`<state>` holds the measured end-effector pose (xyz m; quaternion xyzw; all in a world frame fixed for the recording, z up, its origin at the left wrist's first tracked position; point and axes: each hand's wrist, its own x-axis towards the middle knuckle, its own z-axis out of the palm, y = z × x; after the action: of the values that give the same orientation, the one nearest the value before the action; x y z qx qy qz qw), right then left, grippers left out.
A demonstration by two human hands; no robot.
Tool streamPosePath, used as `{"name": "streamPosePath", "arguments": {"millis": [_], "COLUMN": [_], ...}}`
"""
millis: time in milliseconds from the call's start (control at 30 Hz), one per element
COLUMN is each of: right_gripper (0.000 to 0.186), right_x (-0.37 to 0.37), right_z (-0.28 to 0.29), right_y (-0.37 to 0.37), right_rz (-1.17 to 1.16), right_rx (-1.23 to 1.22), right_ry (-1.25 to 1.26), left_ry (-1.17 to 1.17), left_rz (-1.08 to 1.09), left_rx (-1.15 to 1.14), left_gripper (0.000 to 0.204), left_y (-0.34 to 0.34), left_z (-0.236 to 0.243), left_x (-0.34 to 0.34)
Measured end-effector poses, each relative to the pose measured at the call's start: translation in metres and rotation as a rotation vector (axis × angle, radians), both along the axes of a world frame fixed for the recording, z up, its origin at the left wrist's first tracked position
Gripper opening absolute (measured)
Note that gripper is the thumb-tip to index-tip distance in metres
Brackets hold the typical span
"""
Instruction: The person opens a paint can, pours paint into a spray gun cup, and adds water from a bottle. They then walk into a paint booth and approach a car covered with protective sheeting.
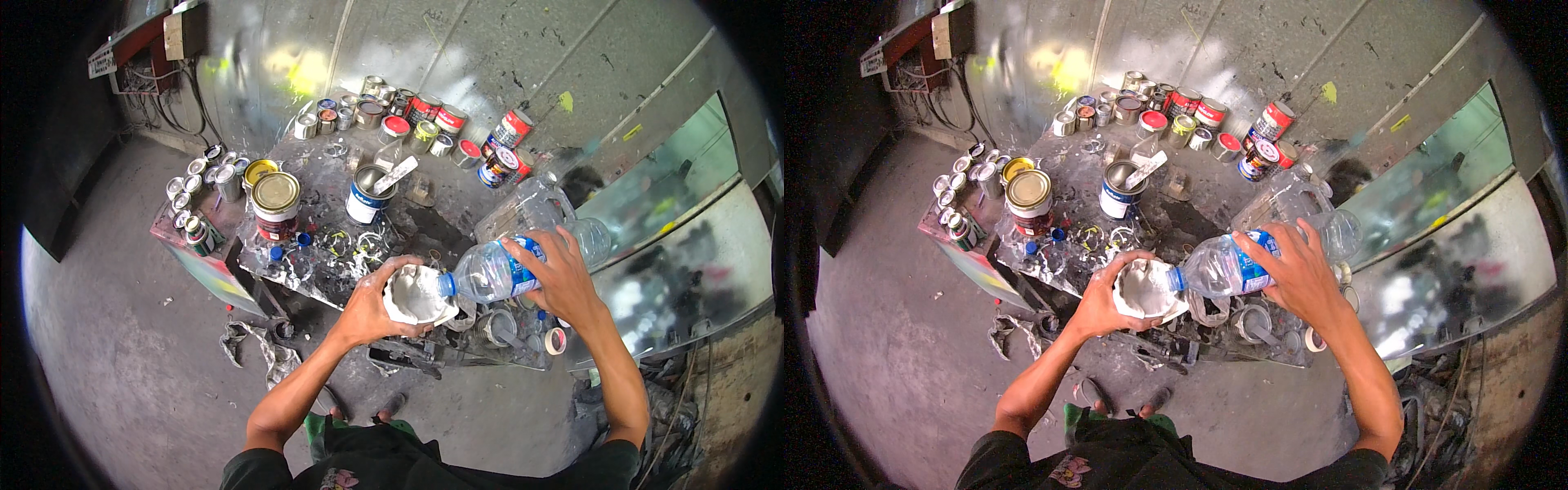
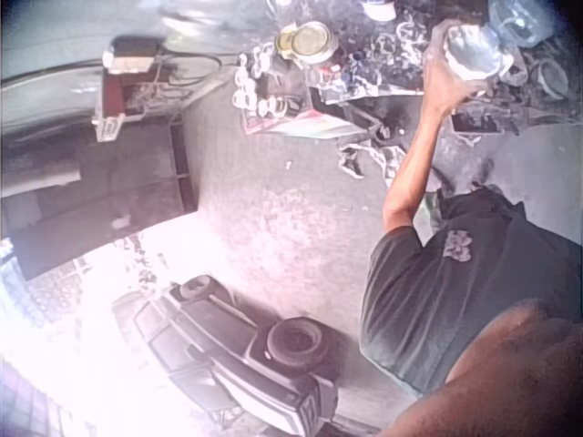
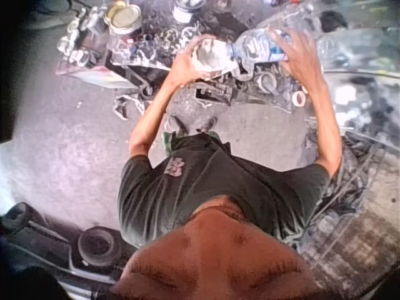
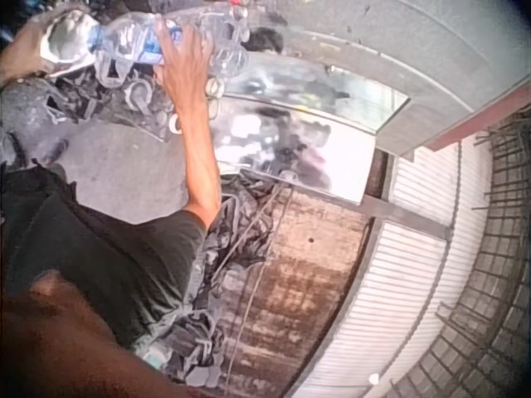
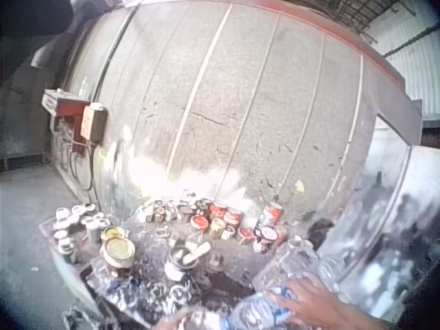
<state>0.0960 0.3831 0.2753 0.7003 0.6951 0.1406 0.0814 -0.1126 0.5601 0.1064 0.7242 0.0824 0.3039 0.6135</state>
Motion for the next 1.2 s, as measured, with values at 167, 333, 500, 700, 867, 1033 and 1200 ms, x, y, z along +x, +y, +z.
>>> {"name": "streamPosePath", "arguments": {"millis": [167, 333, 500, 700, 867, 1033, 1200], "right_gripper": [0.095, 0.093, 0.093, 0.094, 0.101, 0.103, 0.116], "right_x": [0.003, 0.013, 0.033, 0.115, 0.131, 0.129, 0.133], "right_z": [-0.009, -0.047, -0.090, -0.169, -0.221, -0.235, -0.243], "right_y": [-0.002, -0.006, 0.005, 0.051, 0.076, 0.079, 0.065], "right_rz": [-0.007, -0.066, -0.310, -0.525, -0.706, -0.665, -0.636], "right_rx": [0.029, 0.125, 0.316, 0.819, 1.020, 1.075, 1.115], "right_ry": [0.042, 0.373, 0.761, 0.961, 0.876, 0.907, 0.826], "left_ry": [-0.018, -0.021, 0.005, 0.049, 0.059, 0.086, 0.095], "left_rz": [0.041, 0.103, 0.130, 0.130, 0.256, 0.288, 0.299], "left_rx": [0.027, 0.045, 0.057, -0.070, 0.077, 0.081, 0.067], "left_gripper": [0.086, 0.085, 0.085, 0.086, 0.085, 0.086, 0.087], "left_y": [0.001, -0.002, -0.003, -0.003, 0.002, 0.007, 0.009], "left_z": [-0.002, 0.002, 0.004, 0.010, 0.005, 0.009, 0.012], "left_x": [-0.001, -0.001, 0.001, -0.012, -0.028, -0.044, -0.047]}}
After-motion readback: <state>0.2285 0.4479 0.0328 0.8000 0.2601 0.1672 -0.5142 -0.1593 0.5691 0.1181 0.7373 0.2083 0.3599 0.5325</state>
